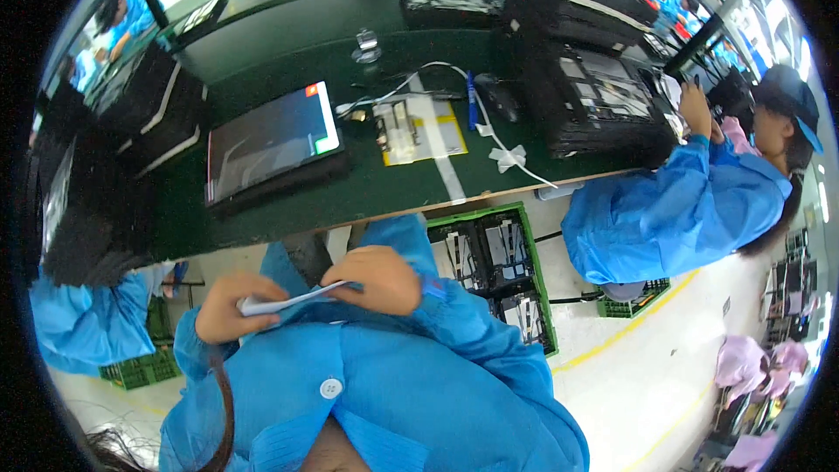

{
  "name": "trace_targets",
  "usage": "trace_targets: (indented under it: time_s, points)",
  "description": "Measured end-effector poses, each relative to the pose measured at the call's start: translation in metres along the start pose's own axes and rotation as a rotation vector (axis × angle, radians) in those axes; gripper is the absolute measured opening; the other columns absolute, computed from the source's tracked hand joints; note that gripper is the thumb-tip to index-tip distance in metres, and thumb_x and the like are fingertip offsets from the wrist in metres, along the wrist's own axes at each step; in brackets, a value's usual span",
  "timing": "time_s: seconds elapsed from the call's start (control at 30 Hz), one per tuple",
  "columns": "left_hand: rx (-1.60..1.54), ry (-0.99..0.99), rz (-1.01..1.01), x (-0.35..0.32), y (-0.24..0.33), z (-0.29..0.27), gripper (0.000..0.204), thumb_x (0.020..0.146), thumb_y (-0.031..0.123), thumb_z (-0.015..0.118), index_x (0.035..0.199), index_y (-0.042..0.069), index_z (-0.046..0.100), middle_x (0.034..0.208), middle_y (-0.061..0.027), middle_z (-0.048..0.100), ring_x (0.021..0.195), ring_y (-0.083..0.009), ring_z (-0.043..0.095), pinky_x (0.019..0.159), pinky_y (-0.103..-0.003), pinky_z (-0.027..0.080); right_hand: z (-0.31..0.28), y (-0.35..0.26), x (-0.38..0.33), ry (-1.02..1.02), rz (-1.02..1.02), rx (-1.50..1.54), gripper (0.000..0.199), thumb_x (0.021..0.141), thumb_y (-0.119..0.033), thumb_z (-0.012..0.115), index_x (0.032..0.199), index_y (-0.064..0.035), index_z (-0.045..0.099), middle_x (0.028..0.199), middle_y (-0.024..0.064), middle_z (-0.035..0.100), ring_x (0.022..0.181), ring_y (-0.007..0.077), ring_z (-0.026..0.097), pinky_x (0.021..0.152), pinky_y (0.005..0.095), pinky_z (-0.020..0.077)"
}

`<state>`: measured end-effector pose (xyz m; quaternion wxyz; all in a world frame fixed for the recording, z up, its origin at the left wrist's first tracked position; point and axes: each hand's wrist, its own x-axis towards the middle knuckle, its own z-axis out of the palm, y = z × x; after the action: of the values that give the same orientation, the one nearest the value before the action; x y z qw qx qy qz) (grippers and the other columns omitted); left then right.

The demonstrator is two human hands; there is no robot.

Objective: Testing electronic tablets at a factory workbench, checking screen displays and connecting cables.

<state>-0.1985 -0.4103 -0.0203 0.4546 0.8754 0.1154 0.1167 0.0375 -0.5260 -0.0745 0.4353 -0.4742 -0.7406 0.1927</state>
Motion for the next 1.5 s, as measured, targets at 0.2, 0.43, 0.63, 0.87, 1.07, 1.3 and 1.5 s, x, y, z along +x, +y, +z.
trace_targets:
  time_s: [0.2,0.43,0.63,0.87,1.07,1.3,1.5]
  points:
    - [-0.062,-0.044,-0.103,-0.001,0.024,-0.013,0.026,0.066,0.006,0.07,0.091,0.002,0.063,0.089,-0.0144,0.064,0.082,-0.028,0.061,0.072,-0.034,0.047,0.038,0.013,0.022,-0.062,0.101,0.279,0.023,0.072,-0.021,0.067,0.091,-0.0093,0.062,0.082,0.0094,0.062,0.076,0.0265,0.06,0.067,0.0354,0.0471]
    - [0.464,-0.047,-0.665,-0.046,0.067,-0.033,0.028,0.072,0.008,0.06,0.098,-0.001,0.059,0.097,-0.019,0.06,0.089,-0.0335,0.058,0.077,-0.038,0.045,-0.034,0.021,-0.068,-0.079,0.68,0.302,0.032,0.081,-0.021,0.06,0.109,-0.0068,0.056,0.097,0.0132,0.062,0.087,0.0237,0.061,0.077,0.0337,0.0484]
    - [0.22,-0.31,-0.715,-0.022,0.073,-0.009,0.034,0.079,0.014,0.053,0.109,-0.002,0.053,0.106,-0.0212,0.056,0.097,-0.035,0.054,0.086,-0.038,0.042,-0.062,-0.003,-0.146,-0.064,1.005,0.21,0.029,0.079,-0.015,0.062,0.105,-0.0023,0.055,0.098,0.0142,0.058,0.086,0.0219,0.059,0.072,0.0326,0.0488]
    - [0.113,-0.364,-0.797,-0.006,0.05,0.023,0.034,0.08,0.014,0.052,0.109,-0.002,0.053,0.107,-0.0212,0.056,0.098,-0.0351,0.054,0.087,-0.038,0.042,0.015,0.016,-0.163,-0.023,0.957,0.049,0.024,0.077,-0.015,0.062,0.098,-0.0038,0.058,0.087,0.0158,0.06,0.078,0.0279,0.06,0.07,0.0369,0.0483]
    - [0.013,-0.354,-0.846,-0.008,0.029,0.037,0.034,0.08,0.014,0.052,0.11,-0.002,0.053,0.107,-0.0213,0.056,0.098,-0.0352,0.054,0.087,-0.038,0.042,0.01,0.013,-0.147,-0.075,0.886,0.13,0.029,0.073,-0.01,0.066,0.1,-0.0056,0.057,0.09,0.0143,0.059,0.081,0.0282,0.058,0.072,0.0356,0.0473]
    - [-0.132,-0.361,-0.864,-0.017,-0.003,0.049,0.034,0.081,0.015,0.051,0.11,-0.002,0.053,0.107,-0.0213,0.056,0.099,-0.0353,0.053,0.087,-0.038,0.041,0.018,0.011,-0.169,-0.162,0.93,-0.113,0.031,0.069,-0.011,0.063,0.099,-0.0032,0.058,0.085,0.0143,0.06,0.079,0.0296,0.059,0.072,0.0386,0.0478]
    - [-0.253,-0.37,-0.901,-0.035,-0.028,0.06,0.034,0.081,0.015,0.05,0.111,-0.002,0.052,0.107,-0.0213,0.056,0.099,-0.0354,0.053,0.088,-0.038,0.041,-0.001,0.013,-0.134,0.129,0.869,-0.236,0.014,0.076,-0.012,0.058,0.084,-0.0006,0.061,0.073,0.0137,0.06,0.067,0.0267,0.059,0.06,0.0342,0.0468]
